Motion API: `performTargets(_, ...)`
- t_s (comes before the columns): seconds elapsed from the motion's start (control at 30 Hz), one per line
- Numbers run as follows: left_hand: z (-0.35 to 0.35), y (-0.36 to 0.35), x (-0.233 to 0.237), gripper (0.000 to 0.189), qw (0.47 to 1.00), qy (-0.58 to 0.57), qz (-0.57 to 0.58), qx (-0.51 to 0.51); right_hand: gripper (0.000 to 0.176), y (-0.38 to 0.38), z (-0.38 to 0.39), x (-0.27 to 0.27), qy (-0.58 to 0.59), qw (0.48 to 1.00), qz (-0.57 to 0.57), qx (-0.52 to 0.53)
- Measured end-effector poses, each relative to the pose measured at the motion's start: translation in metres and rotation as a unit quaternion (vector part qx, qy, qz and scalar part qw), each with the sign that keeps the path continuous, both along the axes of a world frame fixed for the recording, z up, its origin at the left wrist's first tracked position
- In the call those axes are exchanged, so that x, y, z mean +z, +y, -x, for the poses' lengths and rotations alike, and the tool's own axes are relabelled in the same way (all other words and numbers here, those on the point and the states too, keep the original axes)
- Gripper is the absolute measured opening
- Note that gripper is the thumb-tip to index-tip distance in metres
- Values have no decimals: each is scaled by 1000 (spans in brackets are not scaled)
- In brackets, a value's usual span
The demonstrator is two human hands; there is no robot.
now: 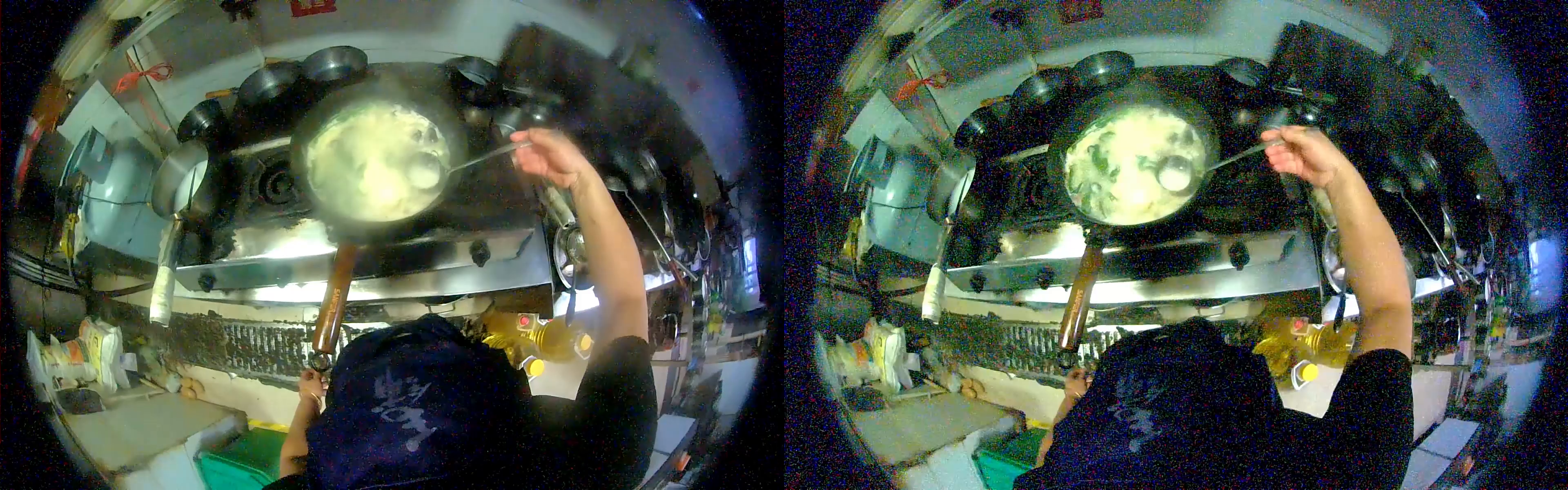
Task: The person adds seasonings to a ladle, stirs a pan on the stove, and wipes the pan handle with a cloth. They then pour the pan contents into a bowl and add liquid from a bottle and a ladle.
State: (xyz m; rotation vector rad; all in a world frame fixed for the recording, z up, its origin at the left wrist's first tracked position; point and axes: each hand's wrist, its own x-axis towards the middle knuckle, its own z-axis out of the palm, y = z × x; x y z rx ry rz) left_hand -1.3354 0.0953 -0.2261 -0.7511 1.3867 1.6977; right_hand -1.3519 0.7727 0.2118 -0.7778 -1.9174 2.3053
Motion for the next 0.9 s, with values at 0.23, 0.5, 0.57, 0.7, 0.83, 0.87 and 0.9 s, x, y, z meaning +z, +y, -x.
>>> performTargets(0.23,-37,7,22,13,983,96,143,-63,28,53,52,10,-24,994,-54,93)
performTargets(0.5,-114,16,55,11,964,18,263,11,29,74,112,18,-69,962,-167,206)
performTargets(0.57,-134,22,65,10,959,40,281,-3,29,76,124,20,-71,947,-167,267)
performTargets(0.7,-165,27,59,11,953,118,278,-19,28,68,138,15,-75,942,-165,283)
performTargets(0.83,-183,33,44,21,909,147,383,-68,28,53,130,11,-58,942,-151,295)
performTargets(0.87,-181,38,48,21,903,152,393,-84,28,51,127,8,-51,943,-153,291)
performTargets(0.9,-176,44,55,22,896,158,404,-101,28,51,124,3,-44,945,-154,286)
